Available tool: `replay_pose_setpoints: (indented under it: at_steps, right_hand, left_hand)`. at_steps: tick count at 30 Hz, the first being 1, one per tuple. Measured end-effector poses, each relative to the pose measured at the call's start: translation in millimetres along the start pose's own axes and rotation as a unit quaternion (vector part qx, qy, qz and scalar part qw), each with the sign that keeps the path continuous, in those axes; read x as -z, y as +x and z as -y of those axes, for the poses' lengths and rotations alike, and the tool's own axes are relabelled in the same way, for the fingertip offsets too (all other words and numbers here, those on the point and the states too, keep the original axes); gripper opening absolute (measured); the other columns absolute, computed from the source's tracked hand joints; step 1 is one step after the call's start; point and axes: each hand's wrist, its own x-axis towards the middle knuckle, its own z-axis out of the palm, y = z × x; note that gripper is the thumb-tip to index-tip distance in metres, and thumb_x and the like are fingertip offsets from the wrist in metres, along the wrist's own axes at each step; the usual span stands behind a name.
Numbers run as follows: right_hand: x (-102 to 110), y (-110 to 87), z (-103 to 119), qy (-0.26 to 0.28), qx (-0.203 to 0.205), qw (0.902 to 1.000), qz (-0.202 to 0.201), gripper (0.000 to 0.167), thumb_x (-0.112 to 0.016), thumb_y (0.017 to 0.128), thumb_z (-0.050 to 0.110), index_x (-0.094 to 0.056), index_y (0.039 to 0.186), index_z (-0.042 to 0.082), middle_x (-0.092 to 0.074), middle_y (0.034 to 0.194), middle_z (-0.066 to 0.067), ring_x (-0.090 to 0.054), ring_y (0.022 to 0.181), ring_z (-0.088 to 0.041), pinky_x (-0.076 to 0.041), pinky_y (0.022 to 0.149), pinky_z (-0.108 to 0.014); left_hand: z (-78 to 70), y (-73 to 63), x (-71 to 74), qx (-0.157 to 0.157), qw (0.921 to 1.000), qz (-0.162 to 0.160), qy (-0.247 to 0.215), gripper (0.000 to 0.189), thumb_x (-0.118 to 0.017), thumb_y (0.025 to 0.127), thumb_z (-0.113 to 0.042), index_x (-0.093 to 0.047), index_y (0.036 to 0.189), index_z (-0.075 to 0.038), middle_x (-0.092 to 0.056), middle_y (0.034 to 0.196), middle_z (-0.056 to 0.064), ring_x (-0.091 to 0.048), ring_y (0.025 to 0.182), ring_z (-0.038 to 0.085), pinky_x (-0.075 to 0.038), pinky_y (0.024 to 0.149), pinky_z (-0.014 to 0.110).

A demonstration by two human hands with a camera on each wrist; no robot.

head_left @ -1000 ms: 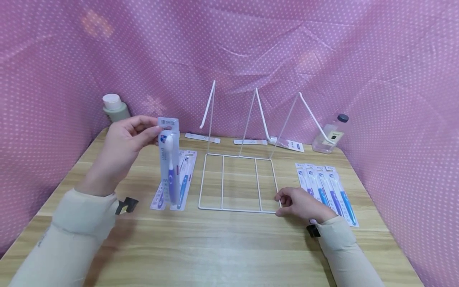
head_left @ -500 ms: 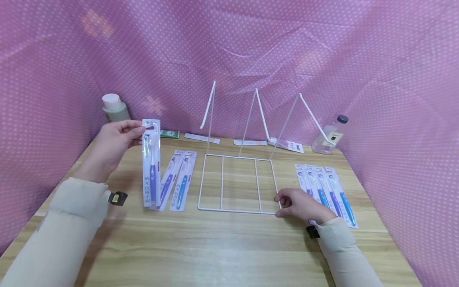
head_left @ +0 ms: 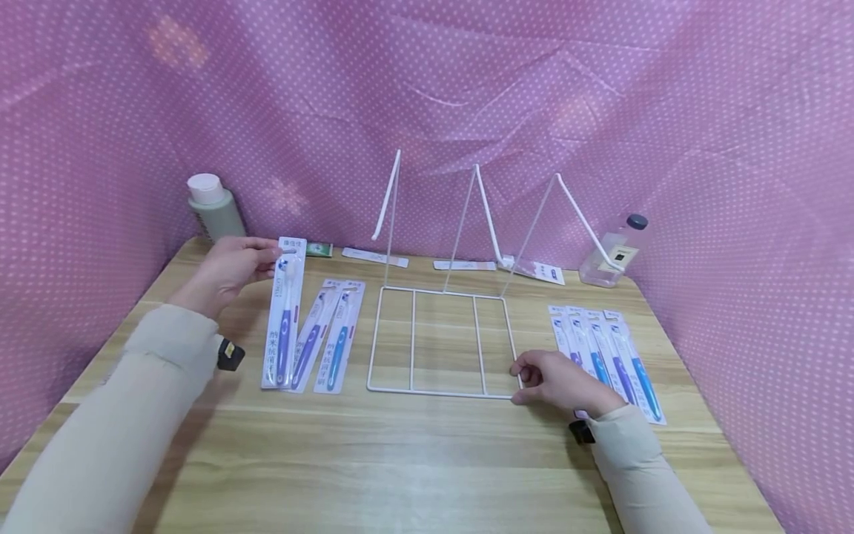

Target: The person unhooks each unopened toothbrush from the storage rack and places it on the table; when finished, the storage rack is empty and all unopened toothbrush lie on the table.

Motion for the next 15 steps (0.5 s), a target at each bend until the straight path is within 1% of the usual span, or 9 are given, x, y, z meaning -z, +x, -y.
replay_pose_setpoints:
  at_steps: [4,5,8,10,12,15]
  right_hand:
    - [0,-0.1,0,-0.002,0.002,1.0000,-0.002,0.034,-0.091,0.083,0.027,-0.070,0.108,0.013,-0.066,0.091,0.003,-0.059,0.084,-0.013,-0.050,0.075,-0.027]
    - [0,-0.2,0,-0.002,0.002,1.0000,-0.002,0.034,-0.091,0.083,0.027,-0.070,0.108,0.013,-0.066,0.091,0.003,-0.059,0.084,-0.013,-0.050,0.075,-0.026]
    - [1,-0.5,1,-0.001,0.003,1.0000,-0.002,0.035,-0.091,0.083,0.027,-0.071,0.108,0.012,-0.066,0.091,0.002,-0.058,0.084,-0.013,-0.050,0.075,-0.027]
    - [1,-0.6,2,0.001,0.002,1.0000,-0.002,0.035,-0.091,0.084,0.027,-0.071,0.108,0.013,-0.066,0.092,0.003,-0.059,0.084,-0.013,-0.050,0.075,-0.026]
    - [1,-0.3,2,-0.001,0.001,1.0000,-0.002,0.035,-0.091,0.084,0.027,-0.070,0.108,0.013,-0.066,0.092,0.003,-0.059,0.084,-0.014,-0.050,0.075,-0.027]
    - [1,0.4,2,0.000,-0.002,1.0000,-0.001,0.035,-0.091,0.084,0.027,-0.070,0.108,0.013,-0.066,0.092,0.003,-0.059,0.085,-0.015,-0.050,0.076,-0.027]
  left_hand:
    - [8.2,8.9,-2.8,0.021,0.9997,0.003,-0.013,0.028,-0.052,0.108,-0.005,-0.054,0.134,0.004,-0.063,0.088,-0.016,-0.060,0.085,-0.001,-0.057,0.084,0.018]
    - [9.9,11.1,-3.7,0.023,0.9996,0.003,-0.014,0.028,-0.052,0.108,-0.004,-0.054,0.134,0.005,-0.063,0.087,-0.015,-0.060,0.083,-0.001,-0.057,0.083,0.018]
    - [14.4,17.3,-6.0,0.027,0.9995,0.004,-0.013,0.035,-0.052,0.108,-0.005,-0.051,0.140,0.009,-0.064,0.084,-0.015,-0.061,0.080,-0.001,-0.057,0.081,0.018]
    - [17.8,21.3,-6.4,0.032,0.9994,0.009,-0.014,0.036,-0.052,0.108,-0.005,-0.050,0.141,0.009,-0.064,0.082,-0.015,-0.061,0.079,-0.001,-0.057,0.079,0.018]
    - [21.6,25.3,-6.3,0.039,0.9989,0.015,-0.022,0.032,-0.051,0.108,-0.006,-0.052,0.138,0.008,-0.065,0.080,-0.014,-0.061,0.076,0.000,-0.056,0.076,0.018]
    - [27.5,30.4,-6.8,0.048,0.9980,0.022,-0.034,0.022,-0.051,0.108,-0.005,-0.056,0.128,0.003,-0.065,0.075,-0.013,-0.059,0.071,0.000,-0.054,0.068,0.018]
